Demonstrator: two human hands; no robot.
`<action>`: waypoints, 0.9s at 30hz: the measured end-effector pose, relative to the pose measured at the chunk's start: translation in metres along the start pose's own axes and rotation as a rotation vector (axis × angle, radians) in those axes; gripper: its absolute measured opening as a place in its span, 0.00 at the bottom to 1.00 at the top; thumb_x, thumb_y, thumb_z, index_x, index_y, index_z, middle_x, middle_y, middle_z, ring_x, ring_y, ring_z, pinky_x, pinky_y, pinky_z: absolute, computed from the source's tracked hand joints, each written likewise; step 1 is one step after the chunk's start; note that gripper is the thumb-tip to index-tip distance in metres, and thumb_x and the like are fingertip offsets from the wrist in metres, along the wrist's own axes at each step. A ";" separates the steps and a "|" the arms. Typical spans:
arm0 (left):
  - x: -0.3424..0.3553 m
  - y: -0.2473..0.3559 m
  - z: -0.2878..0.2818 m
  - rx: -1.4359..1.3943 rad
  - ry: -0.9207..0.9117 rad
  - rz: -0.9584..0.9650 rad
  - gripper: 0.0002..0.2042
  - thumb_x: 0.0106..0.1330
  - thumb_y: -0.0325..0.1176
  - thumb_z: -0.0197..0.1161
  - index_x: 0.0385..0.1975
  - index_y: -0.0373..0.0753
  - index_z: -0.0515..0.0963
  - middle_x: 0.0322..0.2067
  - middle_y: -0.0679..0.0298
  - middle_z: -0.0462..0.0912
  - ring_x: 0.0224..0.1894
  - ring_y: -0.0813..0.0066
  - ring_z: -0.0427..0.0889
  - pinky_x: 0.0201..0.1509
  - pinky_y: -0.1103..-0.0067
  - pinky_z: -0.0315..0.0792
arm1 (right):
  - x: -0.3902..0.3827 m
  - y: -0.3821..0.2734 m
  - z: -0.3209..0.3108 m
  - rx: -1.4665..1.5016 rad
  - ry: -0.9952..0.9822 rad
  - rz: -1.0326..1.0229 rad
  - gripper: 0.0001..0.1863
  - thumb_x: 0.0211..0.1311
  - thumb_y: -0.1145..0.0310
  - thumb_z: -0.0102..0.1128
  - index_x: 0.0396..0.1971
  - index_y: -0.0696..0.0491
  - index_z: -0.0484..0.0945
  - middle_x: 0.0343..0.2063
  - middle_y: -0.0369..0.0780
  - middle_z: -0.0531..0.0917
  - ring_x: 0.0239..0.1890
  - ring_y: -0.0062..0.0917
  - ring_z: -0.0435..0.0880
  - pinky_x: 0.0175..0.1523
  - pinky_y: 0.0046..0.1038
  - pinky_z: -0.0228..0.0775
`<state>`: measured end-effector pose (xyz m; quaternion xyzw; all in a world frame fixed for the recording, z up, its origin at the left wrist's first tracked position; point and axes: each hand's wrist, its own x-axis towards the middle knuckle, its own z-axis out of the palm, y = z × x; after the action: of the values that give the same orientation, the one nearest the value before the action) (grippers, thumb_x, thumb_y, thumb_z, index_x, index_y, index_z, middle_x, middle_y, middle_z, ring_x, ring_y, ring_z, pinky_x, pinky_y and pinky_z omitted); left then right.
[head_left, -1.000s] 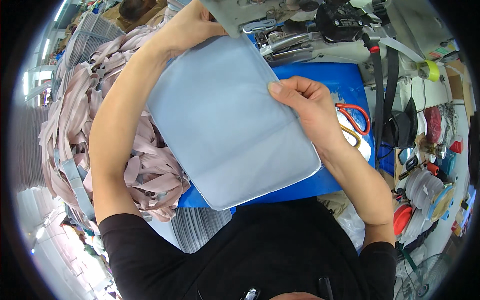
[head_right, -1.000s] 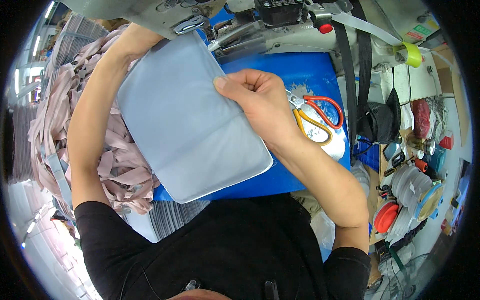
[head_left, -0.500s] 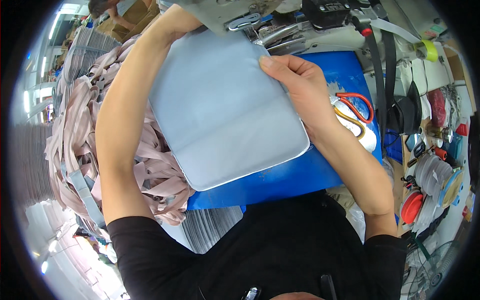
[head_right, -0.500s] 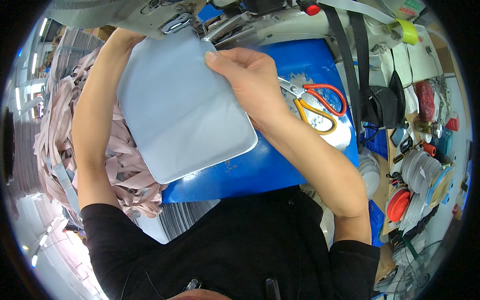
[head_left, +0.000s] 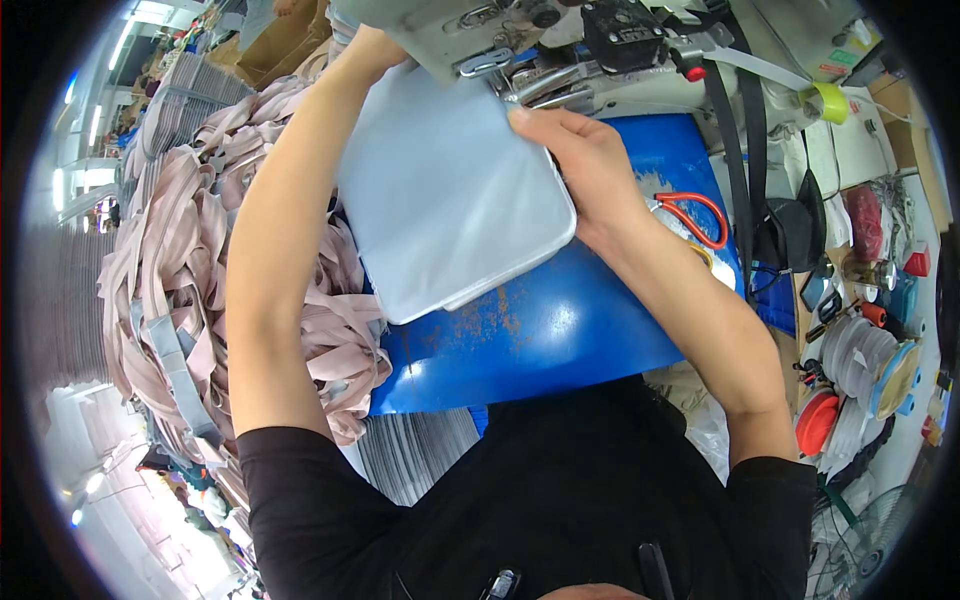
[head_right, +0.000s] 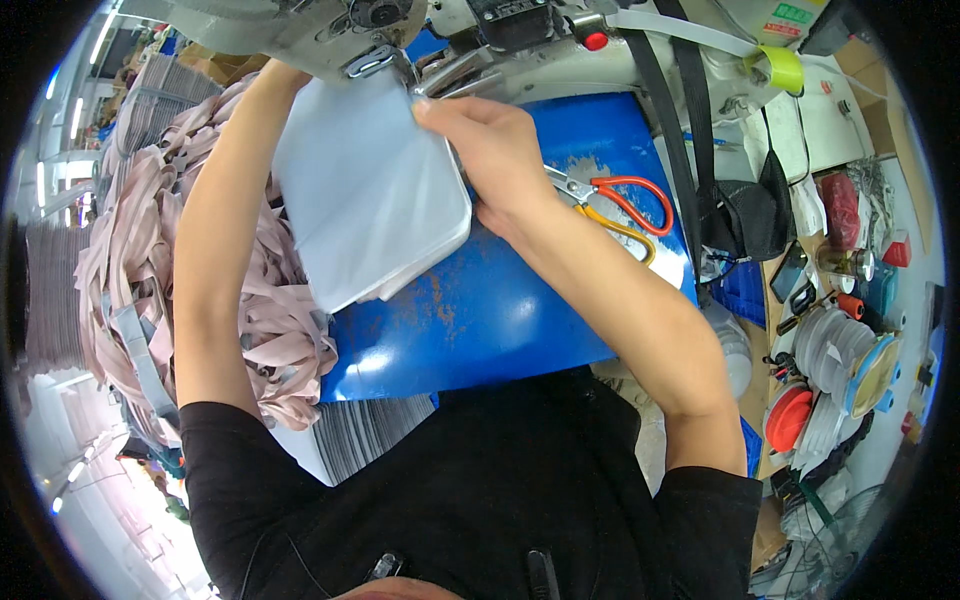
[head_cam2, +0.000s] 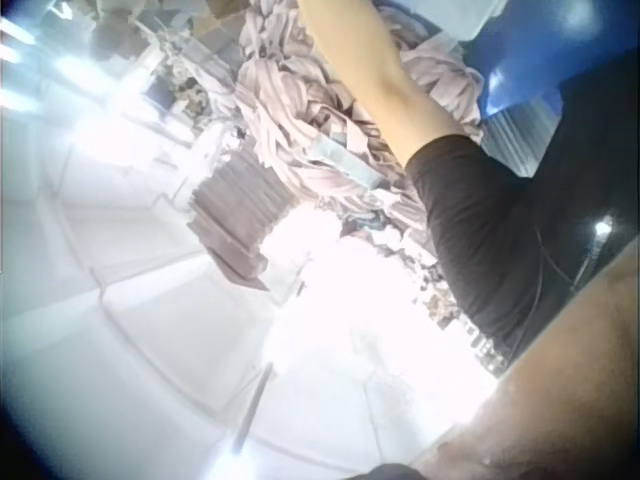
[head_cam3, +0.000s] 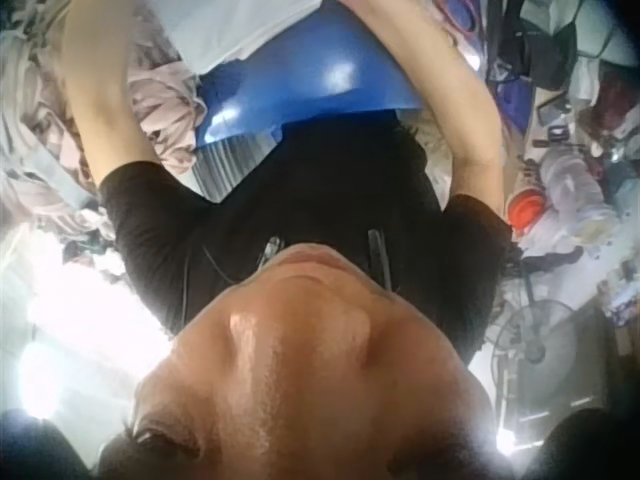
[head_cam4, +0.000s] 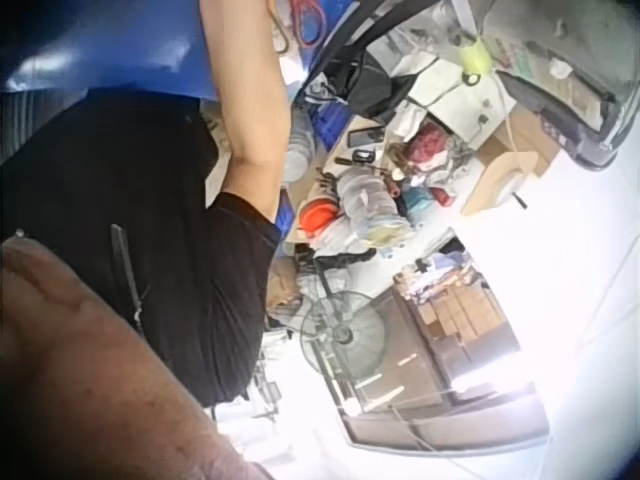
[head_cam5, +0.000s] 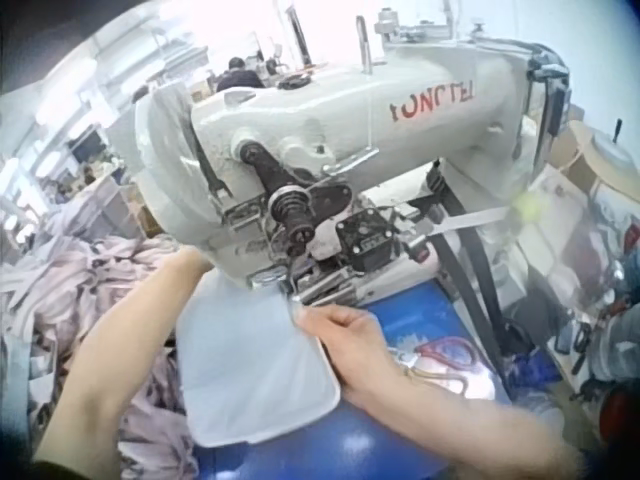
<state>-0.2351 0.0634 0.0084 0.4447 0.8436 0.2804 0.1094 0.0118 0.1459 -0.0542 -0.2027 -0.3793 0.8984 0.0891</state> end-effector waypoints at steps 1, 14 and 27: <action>-0.001 -0.002 -0.001 0.005 0.006 -0.003 0.15 0.65 0.36 0.75 0.44 0.32 0.82 0.38 0.57 0.89 0.43 0.70 0.87 0.46 0.76 0.79 | 0.004 0.002 0.001 -0.003 0.012 -0.002 0.17 0.64 0.66 0.73 0.43 0.66 0.85 0.38 0.43 0.88 0.38 0.25 0.86 0.46 0.28 0.79; -0.204 0.102 0.105 0.218 0.538 0.289 0.21 0.48 0.29 0.81 0.41 0.37 0.80 0.55 0.52 0.84 0.54 0.53 0.85 0.57 0.66 0.79 | -0.020 0.018 -0.010 -0.045 0.019 -0.229 0.12 0.61 0.69 0.69 0.41 0.61 0.83 0.31 0.36 0.84 0.34 0.20 0.80 0.41 0.26 0.74; -0.182 0.095 0.076 0.467 0.429 0.679 0.06 0.52 0.22 0.70 0.29 0.38 0.81 0.41 0.66 0.89 0.43 0.67 0.87 0.42 0.72 0.81 | -0.044 0.037 -0.026 -0.235 0.025 -0.261 0.10 0.63 0.70 0.71 0.38 0.61 0.86 0.28 0.36 0.87 0.28 0.14 0.82 0.32 0.20 0.73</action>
<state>-0.0312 -0.0131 -0.0114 0.6404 0.6943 0.1886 -0.2688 0.0624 0.1235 -0.0839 -0.1717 -0.5038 0.8260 0.1855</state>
